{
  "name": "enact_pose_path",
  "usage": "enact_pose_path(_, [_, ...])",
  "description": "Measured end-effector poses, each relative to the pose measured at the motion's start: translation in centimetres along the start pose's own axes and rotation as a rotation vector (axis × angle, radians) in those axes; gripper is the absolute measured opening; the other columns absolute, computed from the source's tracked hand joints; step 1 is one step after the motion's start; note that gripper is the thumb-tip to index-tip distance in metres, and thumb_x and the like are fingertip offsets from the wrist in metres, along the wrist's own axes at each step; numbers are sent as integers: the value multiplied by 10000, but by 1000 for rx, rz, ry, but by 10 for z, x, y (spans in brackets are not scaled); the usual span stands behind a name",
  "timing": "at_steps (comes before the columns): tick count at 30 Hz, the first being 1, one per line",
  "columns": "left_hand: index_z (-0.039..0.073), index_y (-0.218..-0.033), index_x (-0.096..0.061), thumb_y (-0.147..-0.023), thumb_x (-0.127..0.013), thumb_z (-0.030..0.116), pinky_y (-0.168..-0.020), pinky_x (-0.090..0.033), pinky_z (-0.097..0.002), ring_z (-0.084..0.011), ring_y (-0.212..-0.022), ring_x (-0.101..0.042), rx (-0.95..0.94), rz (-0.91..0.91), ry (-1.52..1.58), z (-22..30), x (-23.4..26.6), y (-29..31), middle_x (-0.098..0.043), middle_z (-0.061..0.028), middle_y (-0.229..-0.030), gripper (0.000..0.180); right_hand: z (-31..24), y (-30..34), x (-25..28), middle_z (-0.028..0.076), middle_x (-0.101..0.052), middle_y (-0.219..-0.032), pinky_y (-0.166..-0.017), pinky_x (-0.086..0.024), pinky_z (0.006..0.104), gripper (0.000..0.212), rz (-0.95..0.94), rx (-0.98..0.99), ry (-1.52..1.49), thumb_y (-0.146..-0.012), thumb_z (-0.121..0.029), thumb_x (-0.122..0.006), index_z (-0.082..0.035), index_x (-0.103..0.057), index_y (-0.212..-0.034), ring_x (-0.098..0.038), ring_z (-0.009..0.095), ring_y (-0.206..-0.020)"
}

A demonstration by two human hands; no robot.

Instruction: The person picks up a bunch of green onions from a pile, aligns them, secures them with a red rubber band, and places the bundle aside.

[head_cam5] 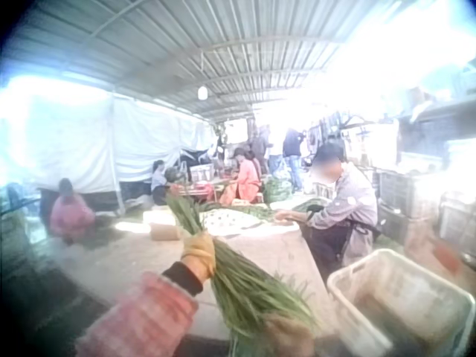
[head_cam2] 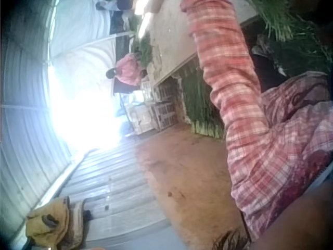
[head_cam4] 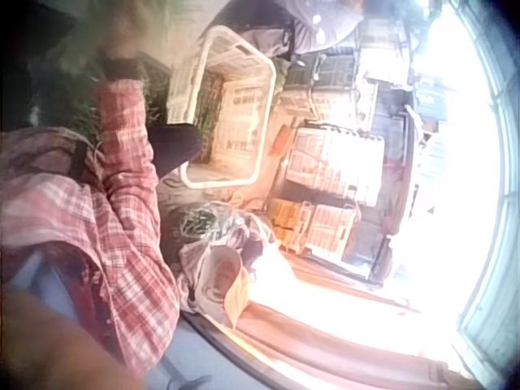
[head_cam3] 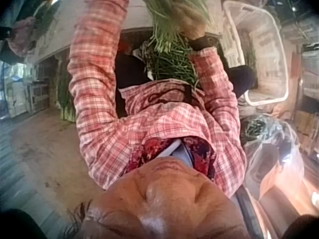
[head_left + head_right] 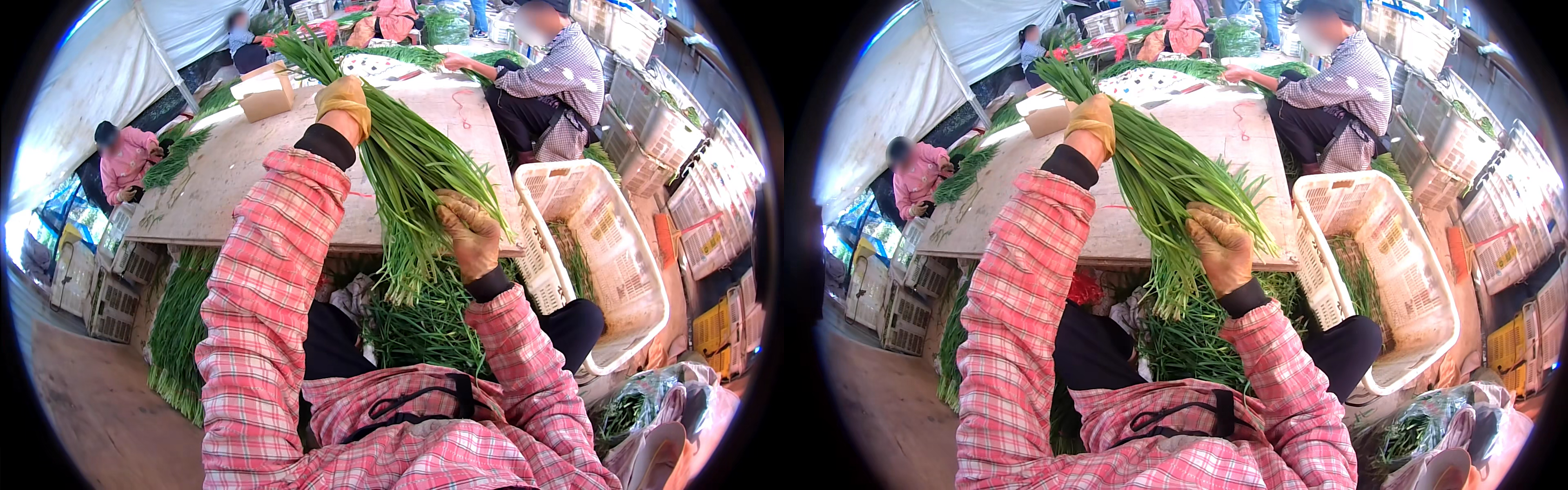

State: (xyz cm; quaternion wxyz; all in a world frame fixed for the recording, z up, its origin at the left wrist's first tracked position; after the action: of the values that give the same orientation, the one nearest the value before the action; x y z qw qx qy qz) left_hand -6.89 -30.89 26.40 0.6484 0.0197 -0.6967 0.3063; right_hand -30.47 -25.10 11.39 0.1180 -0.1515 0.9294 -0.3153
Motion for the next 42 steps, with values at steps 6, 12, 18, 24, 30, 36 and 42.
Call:
enact_pose_path(6, [121, -981, -689, -816, -626, 216, -729, -518, -327, -221, -962, -651, -7, -18, 4, 1, -2, -1, -686, -56, -1001, 201, 4, 9, 12, 101, -628, -1036, -822, -456, 261, 206, -106, -174, -23, -859, -10, -604, 29, -633, -1059, -576, 154, -917])
enact_pose_path(12, [122, -980, -690, -826, -614, 234, -746, -511, -320, -216, -961, -651, 111, 37, 170, -23, -38, -32, -687, -51, -996, 205, -11, 18, -16, 86, -620, -1004, -727, -478, 233, 279, -287, -342, -236, -914, -15, -505, 13, -547, -1188, -573, 103, -844])
enact_pose_path(18, [107, -936, -690, -825, -596, 235, -751, -512, -350, -255, -928, -656, -67, 42, 8, 12, 12, 11, -683, -103, -969, 194, 3, 6, -13, 181, -637, -887, -662, -483, 391, 344, -240, 130, 612, -789, -80, -630, -33, -590, -1128, -622, 314, -771])
enact_pose_path(24, [80, -947, -681, -809, -616, 205, -776, -511, -366, -278, -930, -651, -91, 57, 45, -4, 5, -3, -674, -136, -974, 197, -2, -1, -12, 144, -634, -810, -664, -483, 399, 225, -364, 122, 742, -788, -124, -619, -60, -637, -1003, -608, 325, -761])
enact_pose_path(30, [52, -978, -673, -832, -571, 200, -799, -510, -381, -309, -956, -631, 83, 78, 78, -4, 42, 25, -650, -176, -1017, 232, 8, 34, 17, 154, -601, -1017, -748, -488, 368, 438, -88, 144, 552, -771, -129, -664, -19, -524, -1171, -583, 285, -900])
enact_pose_path(36, [70, -1068, -632, -858, -552, 229, -836, -489, -344, -263, -966, -622, 39, -30, 242, -71, -19, -41, -641, -134, -1076, 276, 33, 40, 5, 130, -648, -931, -702, -492, 318, 510, -126, -385, 393, -777, -276, -700, 18, -552, -1165, -624, 209, -767])
enact_pose_path(42, [50, -1025, -640, -860, -545, 229, -792, -497, -363, -285, -904, -633, -17, -78, 272, -26, -8, -12, -656, -133, -1025, 261, 42, 23, 45, 57, -660, -890, -621, -517, 252, 236, -207, -530, -25, -864, -120, -640, 48, -623, -1029, -604, 106, -741])
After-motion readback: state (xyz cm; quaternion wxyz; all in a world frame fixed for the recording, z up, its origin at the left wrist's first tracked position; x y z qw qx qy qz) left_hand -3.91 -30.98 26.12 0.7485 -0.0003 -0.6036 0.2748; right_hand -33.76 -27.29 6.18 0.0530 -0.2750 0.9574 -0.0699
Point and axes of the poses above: each hand's wrist, its own y-axis away from the middle knuckle, its own x-axis out of the back of the hand, z = x × y, the point moved 2 cm from there along -y, towards the middle knuckle
